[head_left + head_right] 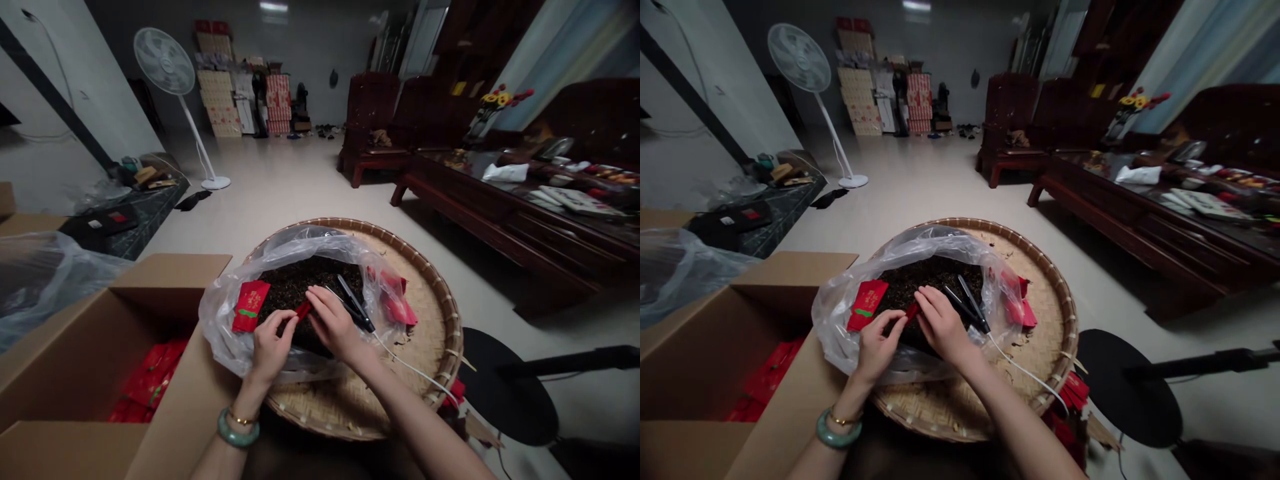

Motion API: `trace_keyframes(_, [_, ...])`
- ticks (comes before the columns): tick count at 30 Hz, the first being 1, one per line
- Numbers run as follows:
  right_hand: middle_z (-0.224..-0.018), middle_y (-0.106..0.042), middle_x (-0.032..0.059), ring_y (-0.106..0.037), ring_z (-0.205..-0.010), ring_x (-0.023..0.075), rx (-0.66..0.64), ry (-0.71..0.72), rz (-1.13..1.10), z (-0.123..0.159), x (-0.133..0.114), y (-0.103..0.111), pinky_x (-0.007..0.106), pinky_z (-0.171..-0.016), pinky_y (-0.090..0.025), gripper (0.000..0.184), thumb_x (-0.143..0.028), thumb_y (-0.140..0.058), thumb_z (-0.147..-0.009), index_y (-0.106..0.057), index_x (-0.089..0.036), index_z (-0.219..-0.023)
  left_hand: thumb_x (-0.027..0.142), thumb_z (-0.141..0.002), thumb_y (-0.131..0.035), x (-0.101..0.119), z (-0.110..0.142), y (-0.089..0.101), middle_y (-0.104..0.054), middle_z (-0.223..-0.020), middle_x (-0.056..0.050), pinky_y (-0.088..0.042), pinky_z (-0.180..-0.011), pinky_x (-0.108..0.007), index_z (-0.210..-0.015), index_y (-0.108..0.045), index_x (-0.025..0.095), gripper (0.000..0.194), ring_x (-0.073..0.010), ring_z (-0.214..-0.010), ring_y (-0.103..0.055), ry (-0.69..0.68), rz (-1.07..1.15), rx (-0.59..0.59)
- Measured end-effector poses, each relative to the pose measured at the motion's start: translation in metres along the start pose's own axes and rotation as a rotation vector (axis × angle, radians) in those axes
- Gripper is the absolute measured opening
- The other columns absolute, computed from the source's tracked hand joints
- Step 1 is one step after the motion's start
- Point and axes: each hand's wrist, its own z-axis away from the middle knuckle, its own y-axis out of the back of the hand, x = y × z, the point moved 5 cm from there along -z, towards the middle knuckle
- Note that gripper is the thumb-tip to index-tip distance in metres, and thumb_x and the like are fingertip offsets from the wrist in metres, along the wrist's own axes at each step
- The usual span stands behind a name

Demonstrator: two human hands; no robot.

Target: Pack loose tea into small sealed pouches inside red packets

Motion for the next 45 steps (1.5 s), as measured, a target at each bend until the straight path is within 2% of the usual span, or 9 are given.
trace_keyframes(7, [-0.105, -0.059, 0.0114, -0.053, -0.104, 0.0236, 0.137, 0.01, 0.141, 0.013, -0.003, 0.009, 0.043, -0.085, -0.049, 0.026, -0.018, -0.056, -0.084, -0.058, -0.019, -0.11, 0.029, -0.081, -0.056, -0.016, 0.007, -0.007, -0.069, -0.081, -0.004, -0.05, -0.068, -0.027, -0.082, -0.065, 0.018, 0.015, -0.0169, -0.074, -0.063, 0.245, 0.086, 0.033])
trace_keyframes(10, [-0.087, -0.059, 0.0081, -0.054, -0.086, 0.0201, 0.114, -0.016, 0.202, 0.014, -0.002, 0.014, 0.038, -0.076, -0.05, 0.009, -0.02, -0.057, -0.084, -0.064, -0.02, -0.09, 0.028, -0.082, -0.055, -0.011, 0.006, -0.008, -0.067, -0.077, -0.003, -0.049, -0.066, -0.026, -0.079, -0.064, 0.018, 0.015, -0.0159, -0.071, -0.061, 0.218, 0.081, 0.01])
trace_keyframes(15, [-0.087, -0.063, 0.0073, -0.052, -0.085, 0.0191, -0.098, 0.006, 0.07, 0.008, 0.003, 0.007, 0.038, -0.076, -0.049, 0.016, -0.016, -0.047, -0.088, -0.062, -0.021, -0.092, 0.026, -0.084, -0.053, -0.002, 0.001, -0.009, -0.063, -0.075, -0.003, -0.047, -0.069, -0.028, -0.074, -0.061, 0.018, 0.015, -0.0156, -0.073, -0.059, 0.112, 0.105, 0.005])
trace_keyframes(21, [-0.089, -0.067, 0.0078, -0.054, -0.078, 0.0175, -0.068, 0.048, 0.072, 0.011, -0.008, 0.011, 0.035, -0.071, -0.049, 0.014, -0.016, -0.05, -0.088, -0.063, -0.019, -0.089, 0.024, -0.084, -0.053, 0.004, -0.005, -0.014, -0.066, -0.087, -0.007, -0.048, -0.079, -0.032, -0.075, -0.062, 0.018, 0.015, -0.0176, -0.085, -0.061, 0.065, 0.189, -0.041])
trace_keyframes(25, [-0.086, -0.067, 0.0085, -0.057, -0.078, 0.0176, -0.124, -0.157, -0.002, 0.014, -0.007, 0.01, 0.032, -0.072, -0.048, 0.018, -0.018, -0.047, -0.089, -0.065, -0.017, -0.09, 0.025, -0.085, -0.053, 0.006, -0.006, -0.014, -0.066, -0.085, -0.006, -0.048, -0.077, -0.031, -0.075, -0.063, 0.017, 0.016, -0.0173, -0.082, -0.061, 0.065, 0.176, -0.038])
trace_keyframes(32, [-0.071, -0.066, -0.0002, -0.055, -0.061, 0.0139, -0.477, -0.608, -0.502, 0.022, 0.015, -0.007, 0.024, -0.059, -0.044, 0.028, -0.034, -0.048, -0.086, -0.07, -0.018, -0.092, 0.025, -0.087, -0.05, 0.005, -0.009, -0.017, -0.066, -0.08, -0.006, -0.05, -0.074, -0.031, -0.075, -0.063, 0.017, 0.019, -0.0174, -0.079, -0.061, -0.001, 0.184, -0.17])
trace_keyframes(36, [-0.065, -0.061, 0.0, -0.048, -0.056, 0.0113, -0.341, -0.774, -0.621, 0.029, 0.031, -0.013, 0.023, -0.054, -0.04, 0.042, -0.047, -0.044, -0.086, -0.069, -0.014, -0.092, 0.029, -0.086, -0.052, 0.005, -0.008, -0.009, -0.064, -0.102, -0.009, -0.043, -0.091, -0.043, -0.096, -0.062, 0.019, 0.018, -0.0229, -0.101, -0.055, -0.148, -0.044, -0.064])
trace_keyframes(40, [-0.072, -0.06, 0.0027, -0.049, -0.058, 0.0116, -0.324, -0.914, -0.85, 0.038, 0.037, -0.026, 0.024, -0.053, -0.045, 0.057, -0.064, -0.047, -0.077, -0.066, -0.012, -0.093, 0.034, -0.077, -0.063, 0.002, 0.003, -0.02, -0.05, -0.13, -0.013, -0.033, -0.1, -0.052, -0.128, -0.045, 0.021, 0.056, -0.0314, -0.123, -0.04, -0.345, -0.282, -0.24])
trace_keyframes(45, [-0.068, -0.057, 0.0003, -0.047, -0.061, 0.0112, -0.353, -0.906, -0.835, 0.038, 0.038, -0.027, 0.027, -0.063, -0.044, 0.055, -0.066, -0.045, -0.078, -0.061, -0.013, -0.077, 0.025, -0.078, -0.06, -0.001, 0.01, -0.026, -0.054, -0.127, -0.012, -0.029, -0.101, -0.054, -0.132, -0.04, 0.021, 0.058, -0.0315, -0.123, -0.039, -0.412, -0.36, -0.286])
